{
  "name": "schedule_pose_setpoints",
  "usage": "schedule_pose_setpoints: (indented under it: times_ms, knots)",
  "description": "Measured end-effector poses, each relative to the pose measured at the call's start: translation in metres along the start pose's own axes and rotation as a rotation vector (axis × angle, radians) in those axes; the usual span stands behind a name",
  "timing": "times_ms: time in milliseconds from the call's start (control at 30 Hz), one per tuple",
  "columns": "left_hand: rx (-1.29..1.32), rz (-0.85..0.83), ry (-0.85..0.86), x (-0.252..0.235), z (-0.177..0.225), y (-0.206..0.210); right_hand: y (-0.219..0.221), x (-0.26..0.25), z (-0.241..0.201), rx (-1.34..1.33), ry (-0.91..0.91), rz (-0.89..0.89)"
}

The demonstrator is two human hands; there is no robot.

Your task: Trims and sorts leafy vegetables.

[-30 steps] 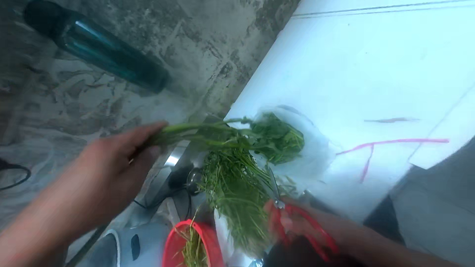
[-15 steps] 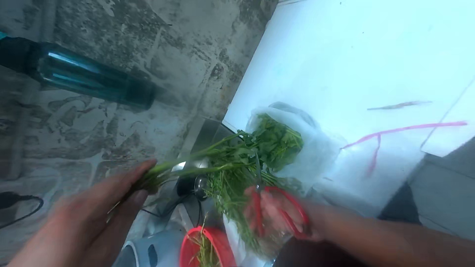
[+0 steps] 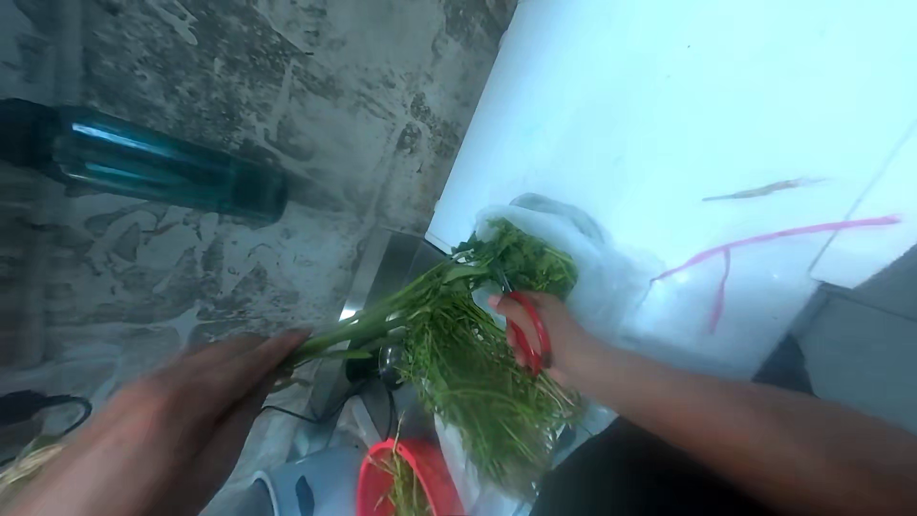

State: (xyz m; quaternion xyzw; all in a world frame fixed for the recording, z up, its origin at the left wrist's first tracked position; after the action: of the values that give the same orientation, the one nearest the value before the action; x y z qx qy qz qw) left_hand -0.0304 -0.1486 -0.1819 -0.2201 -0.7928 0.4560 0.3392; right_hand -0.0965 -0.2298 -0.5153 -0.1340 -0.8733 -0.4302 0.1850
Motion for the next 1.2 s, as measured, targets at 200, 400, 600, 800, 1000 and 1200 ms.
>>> schedule_pose_setpoints:
  times_ms: [200,400,600,800,1000,1200]
  knots:
    - [0.010,0.102,-0.077,-0.012,-0.020,-0.008,0.006,0.010,0.018,-0.025,-0.008,-0.174]
    - [0.098,0.095,-0.120,-0.014,-0.022,-0.021,0.027,0.068,0.062,0.172,0.186,-0.560]
    - [0.285,0.134,-0.160,-0.015,-0.018,-0.012,0.058,0.079,0.058,0.114,-0.016,-0.813]
    - [0.235,0.109,-0.045,-0.015,0.003,0.018,0.055,0.050,0.022,-0.055,-0.110,-0.561]
    - [0.008,0.098,0.120,-0.012,0.014,0.024,0.025,0.007,0.022,-0.052,-0.013,-0.268]
    - [-0.081,0.175,0.156,-0.023,0.010,0.022,-0.001,0.003,0.014,-0.016,-0.008,-0.068]
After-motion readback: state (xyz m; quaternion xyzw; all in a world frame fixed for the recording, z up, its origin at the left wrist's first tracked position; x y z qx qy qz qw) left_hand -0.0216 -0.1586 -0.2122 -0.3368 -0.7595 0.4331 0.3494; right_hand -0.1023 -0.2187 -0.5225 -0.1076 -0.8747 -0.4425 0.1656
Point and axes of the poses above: each hand's wrist, its own x-axis away from the middle knuckle, its own y-axis out of the palm, z = x × y, the point moved 10 cm from there along -x, towards the middle knuckle, and after that the axes turned 10 degrees about -y, right-handed, at the moved point
